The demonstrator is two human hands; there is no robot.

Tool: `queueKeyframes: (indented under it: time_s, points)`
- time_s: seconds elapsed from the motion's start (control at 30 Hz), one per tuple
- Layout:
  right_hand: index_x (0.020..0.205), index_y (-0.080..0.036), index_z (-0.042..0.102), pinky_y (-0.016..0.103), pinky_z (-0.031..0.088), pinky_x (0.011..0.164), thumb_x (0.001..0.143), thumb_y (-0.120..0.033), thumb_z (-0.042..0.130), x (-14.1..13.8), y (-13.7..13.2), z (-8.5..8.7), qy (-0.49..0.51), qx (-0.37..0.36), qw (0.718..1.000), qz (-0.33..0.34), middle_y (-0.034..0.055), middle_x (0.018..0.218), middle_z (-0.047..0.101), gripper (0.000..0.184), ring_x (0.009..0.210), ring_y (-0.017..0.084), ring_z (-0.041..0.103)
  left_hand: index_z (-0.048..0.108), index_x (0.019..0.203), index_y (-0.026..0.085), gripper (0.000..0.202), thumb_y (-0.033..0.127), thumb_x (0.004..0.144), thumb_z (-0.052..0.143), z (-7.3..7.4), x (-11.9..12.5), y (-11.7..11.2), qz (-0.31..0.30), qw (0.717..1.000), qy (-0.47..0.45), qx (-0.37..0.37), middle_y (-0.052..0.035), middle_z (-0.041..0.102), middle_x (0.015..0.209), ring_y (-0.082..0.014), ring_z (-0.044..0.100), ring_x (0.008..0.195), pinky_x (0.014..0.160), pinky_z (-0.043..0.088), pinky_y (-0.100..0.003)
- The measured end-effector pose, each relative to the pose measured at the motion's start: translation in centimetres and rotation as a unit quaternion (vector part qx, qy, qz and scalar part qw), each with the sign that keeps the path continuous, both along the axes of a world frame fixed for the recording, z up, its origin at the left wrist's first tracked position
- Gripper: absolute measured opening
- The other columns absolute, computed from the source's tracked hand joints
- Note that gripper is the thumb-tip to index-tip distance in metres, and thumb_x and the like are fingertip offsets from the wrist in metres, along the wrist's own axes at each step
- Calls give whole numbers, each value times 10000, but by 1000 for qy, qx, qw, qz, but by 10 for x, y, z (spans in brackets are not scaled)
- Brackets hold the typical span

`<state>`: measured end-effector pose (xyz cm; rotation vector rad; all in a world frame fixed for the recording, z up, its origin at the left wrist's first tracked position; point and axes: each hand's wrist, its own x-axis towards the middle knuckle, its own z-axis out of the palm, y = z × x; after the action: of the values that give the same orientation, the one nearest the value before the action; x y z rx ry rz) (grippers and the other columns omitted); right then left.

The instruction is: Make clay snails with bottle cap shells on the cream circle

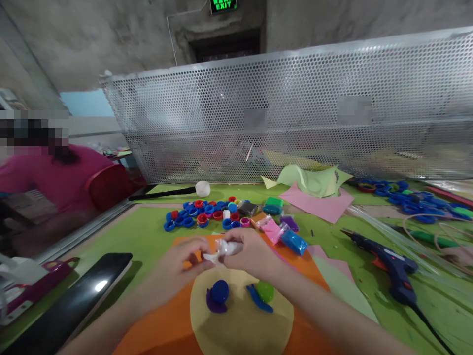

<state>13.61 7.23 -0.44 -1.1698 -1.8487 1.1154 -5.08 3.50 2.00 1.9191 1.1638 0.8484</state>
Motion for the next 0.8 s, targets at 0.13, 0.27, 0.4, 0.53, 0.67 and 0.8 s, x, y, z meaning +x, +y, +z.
queueKeyframes:
  time_s: [0.13,0.27,0.4,0.53,0.67,0.8]
  points:
    - [841,-174,577,315,467,706,646,-313,627,10,13,1,-19,20,996,-87,42,852,620,245,796,200,589,516,804,185,206,391,794,508,7,-12,9,11,989,-134,-55,21,514,678,-88,491,489,507,446,-256]
    - [961,-176,546,333,457,804,688,-372,621,8,16,-1,-38,40,993,-101,81,1015,596,345,950,216,569,586,808,162,282,439,781,544,6,-12,15,25,976,-197,-90,-26,578,698,-121,547,577,507,447,-253]
    - [1019,-179,517,328,457,788,733,-374,593,-9,16,-3,-73,83,991,-77,68,999,583,353,917,197,566,622,783,147,307,449,731,612,1,-8,15,52,969,-216,-110,-28,607,633,-121,553,556,489,437,-239]
    - [1096,-173,520,552,241,949,669,-405,666,-20,29,3,-131,146,975,-102,133,1134,507,507,1131,341,387,604,755,149,286,413,671,675,-2,-6,16,76,971,-205,-97,9,580,559,-97,510,488,460,411,-218]
    - [1184,-178,482,587,156,966,766,-412,567,-16,32,21,-136,174,970,-104,148,1232,443,487,1188,356,313,577,696,153,243,375,665,671,-4,-7,17,82,982,-158,-61,21,568,587,-82,484,473,460,407,-211]
    - [989,-222,587,317,436,788,853,-377,459,-13,4,31,-99,132,986,13,30,932,630,243,866,175,573,573,660,174,147,293,679,656,-5,-4,14,92,993,-79,6,13,594,658,-119,540,592,541,427,-224]
